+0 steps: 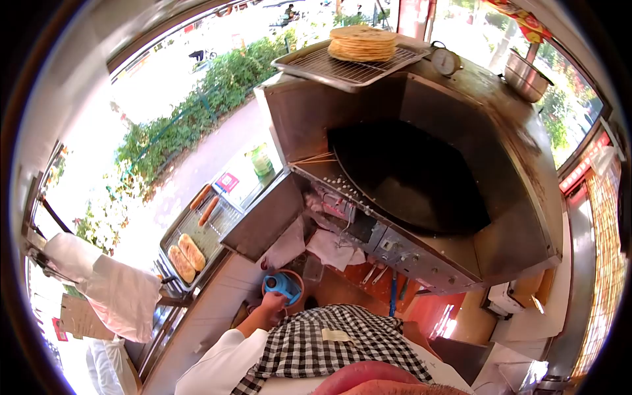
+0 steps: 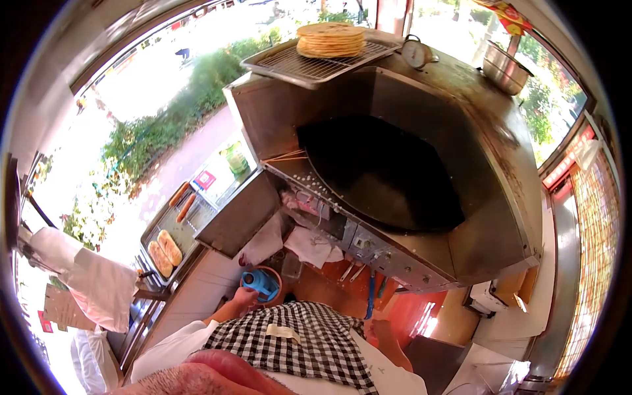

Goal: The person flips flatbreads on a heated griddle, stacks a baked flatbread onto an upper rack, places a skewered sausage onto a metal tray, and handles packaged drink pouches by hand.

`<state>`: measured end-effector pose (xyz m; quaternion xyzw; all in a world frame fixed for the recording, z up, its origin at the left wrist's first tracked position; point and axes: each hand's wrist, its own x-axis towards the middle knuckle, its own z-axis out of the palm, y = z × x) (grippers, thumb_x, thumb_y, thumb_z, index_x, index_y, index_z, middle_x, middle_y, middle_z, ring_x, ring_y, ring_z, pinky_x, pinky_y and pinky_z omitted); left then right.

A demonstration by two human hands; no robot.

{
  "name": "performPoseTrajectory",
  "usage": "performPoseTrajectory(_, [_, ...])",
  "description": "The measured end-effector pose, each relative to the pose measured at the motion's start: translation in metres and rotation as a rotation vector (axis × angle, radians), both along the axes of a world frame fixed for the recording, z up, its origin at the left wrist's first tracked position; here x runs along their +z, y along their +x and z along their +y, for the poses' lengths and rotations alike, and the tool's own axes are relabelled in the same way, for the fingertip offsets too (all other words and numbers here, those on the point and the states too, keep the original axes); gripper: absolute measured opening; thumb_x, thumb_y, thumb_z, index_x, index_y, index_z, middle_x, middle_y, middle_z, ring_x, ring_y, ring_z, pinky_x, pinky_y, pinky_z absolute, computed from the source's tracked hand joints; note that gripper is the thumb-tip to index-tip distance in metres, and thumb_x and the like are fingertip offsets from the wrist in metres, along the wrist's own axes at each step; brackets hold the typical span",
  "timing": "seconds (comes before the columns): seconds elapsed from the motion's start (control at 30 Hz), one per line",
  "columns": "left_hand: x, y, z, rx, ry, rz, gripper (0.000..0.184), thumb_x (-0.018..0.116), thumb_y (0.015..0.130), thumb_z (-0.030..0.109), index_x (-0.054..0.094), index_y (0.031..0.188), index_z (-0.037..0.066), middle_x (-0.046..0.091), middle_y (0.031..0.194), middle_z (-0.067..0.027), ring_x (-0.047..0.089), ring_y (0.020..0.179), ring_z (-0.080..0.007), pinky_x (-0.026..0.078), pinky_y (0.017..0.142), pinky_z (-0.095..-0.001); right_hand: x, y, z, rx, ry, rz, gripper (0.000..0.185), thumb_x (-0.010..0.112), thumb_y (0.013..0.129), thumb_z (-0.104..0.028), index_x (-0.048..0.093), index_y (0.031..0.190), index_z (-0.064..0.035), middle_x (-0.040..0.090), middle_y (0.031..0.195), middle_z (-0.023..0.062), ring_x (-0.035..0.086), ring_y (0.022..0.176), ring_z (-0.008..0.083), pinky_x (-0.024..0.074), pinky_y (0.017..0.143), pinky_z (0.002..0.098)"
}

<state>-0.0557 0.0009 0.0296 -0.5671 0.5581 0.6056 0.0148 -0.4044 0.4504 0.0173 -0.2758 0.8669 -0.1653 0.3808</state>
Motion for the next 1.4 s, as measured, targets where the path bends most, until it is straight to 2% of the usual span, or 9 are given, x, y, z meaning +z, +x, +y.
performPoseTrajectory(0.23, [-0.001, -0.008, 0.012, -0.080, 0.026, -0.068, 0.022, 0.065, 0.081, 0.019, 0.066, 0.083, -0.002, 0.062, 0.062, -0.0086, 0.057, 0.046, -0.0173, 0.044, 0.041, -0.0289, -0.089, 0.001, 0.054, -0.318, -0.272, -0.278, 0.018, 0.059, 0.088, -0.017, 0.056, 0.077, -0.0037, 0.057, 0.065, 0.0114, 0.056, 0.048, 0.0254, 0.0409, 0.038, 0.0372])
performPoseTrajectory(0.4, [0.006, -0.017, 0.018, -0.121, 0.003, -0.034, 0.019, 0.065, 0.082, 0.018, 0.066, 0.084, -0.001, 0.062, 0.063, -0.0087, 0.056, 0.046, -0.0173, 0.043, 0.040, -0.0282, -0.096, 0.001, 0.070, -0.275, -0.195, -0.201, 0.016, 0.057, 0.083, -0.023, 0.066, 0.082, -0.0101, 0.066, 0.072, 0.0096, 0.065, 0.064, 0.0295, 0.0493, 0.051, 0.0430])
performPoseTrajectory(0.53, [0.010, -0.029, 0.022, -0.096, -0.006, -0.084, 0.018, 0.067, 0.081, 0.016, 0.065, 0.087, -0.001, 0.063, 0.065, -0.0092, 0.058, 0.047, -0.0176, 0.044, 0.041, -0.0285, -0.070, -0.014, 0.063, 0.368, 0.149, 0.190, 0.016, 0.058, 0.080, -0.024, 0.068, 0.076, -0.0115, 0.068, 0.072, 0.0085, 0.067, 0.064, 0.0288, 0.0501, 0.052, 0.0429])
performPoseTrajectory(0.73, [-0.014, -0.022, 0.020, -0.044, 0.119, 0.053, 0.019, 0.068, 0.080, 0.015, 0.065, 0.090, -0.001, 0.063, 0.066, -0.0093, 0.060, 0.049, -0.0182, 0.046, 0.042, -0.0289, -0.027, -0.011, 0.038, -0.895, -0.174, -0.562, 0.025, 0.054, 0.086, -0.019, 0.061, 0.065, -0.0070, 0.058, 0.057, 0.0099, 0.055, 0.046, 0.0230, 0.0401, 0.041, 0.0363])
performPoseTrajectory(0.83, [-0.026, -0.011, 0.022, -0.038, 0.148, 0.096, 0.018, 0.067, 0.080, 0.015, 0.065, 0.089, -0.001, 0.062, 0.065, -0.0090, 0.059, 0.048, -0.0181, 0.045, 0.041, -0.0285, -0.043, -0.018, 0.045, -0.625, -0.287, -0.613, 0.030, 0.053, 0.088, -0.018, 0.058, 0.060, -0.0063, 0.052, 0.053, 0.0090, 0.049, 0.043, 0.0204, 0.0351, 0.038, 0.0346])
performPoseTrajectory(0.93, [-0.001, -0.010, 0.036, -0.049, 0.081, 0.022, 0.018, 0.067, 0.081, 0.015, 0.066, 0.089, -0.001, 0.061, 0.064, -0.0085, 0.056, 0.047, -0.0174, 0.043, 0.041, -0.0282, -0.014, -0.011, 0.029, -0.910, -0.120, -0.536, 0.031, 0.054, 0.089, -0.019, 0.058, 0.061, -0.0050, 0.054, 0.054, 0.0088, 0.052, 0.044, 0.0219, 0.0363, 0.039, 0.0355])
performPoseTrajectory(1.07, [0.079, -0.026, 0.064, -0.122, -0.015, -0.083, 0.018, 0.064, 0.082, 0.016, 0.066, 0.088, -0.001, 0.059, 0.062, -0.0077, 0.053, 0.045, -0.0165, 0.041, 0.039, -0.0282, -0.009, -0.005, 0.030, -0.766, -0.062, -0.381, 0.037, 0.050, 0.091, -0.028, 0.061, 0.066, -0.0036, 0.058, 0.057, 0.0100, 0.058, 0.050, 0.0240, 0.0424, 0.045, 0.0389])
performPoseTrajectory(1.23, [0.096, -0.029, 0.079, -0.145, -0.044, -0.148, 0.019, 0.062, 0.084, 0.016, 0.066, 0.085, -0.002, 0.058, 0.061, -0.0079, 0.051, 0.043, -0.0164, 0.040, 0.038, -0.0285, 0.014, -0.003, 0.032, -0.626, -0.028, -0.282, 0.042, 0.044, 0.094, -0.036, 0.066, 0.074, -0.0055, 0.063, 0.063, 0.0109, 0.064, 0.061, 0.0266, 0.0472, 0.054, 0.0418])
performPoseTrajectory(1.4, [0.101, -0.027, 0.087, -0.184, -0.076, -0.097, 0.018, 0.061, 0.084, 0.015, 0.066, 0.083, -0.002, 0.059, 0.061, -0.0086, 0.052, 0.044, -0.0169, 0.040, 0.038, -0.0289, -0.020, -0.007, 0.052, -0.345, -0.053, -0.141, 0.030, 0.049, 0.090, -0.030, 0.066, 0.085, -0.0057, 0.067, 0.072, 0.0127, 0.067, 0.068, 0.0293, 0.0498, 0.056, 0.0422])
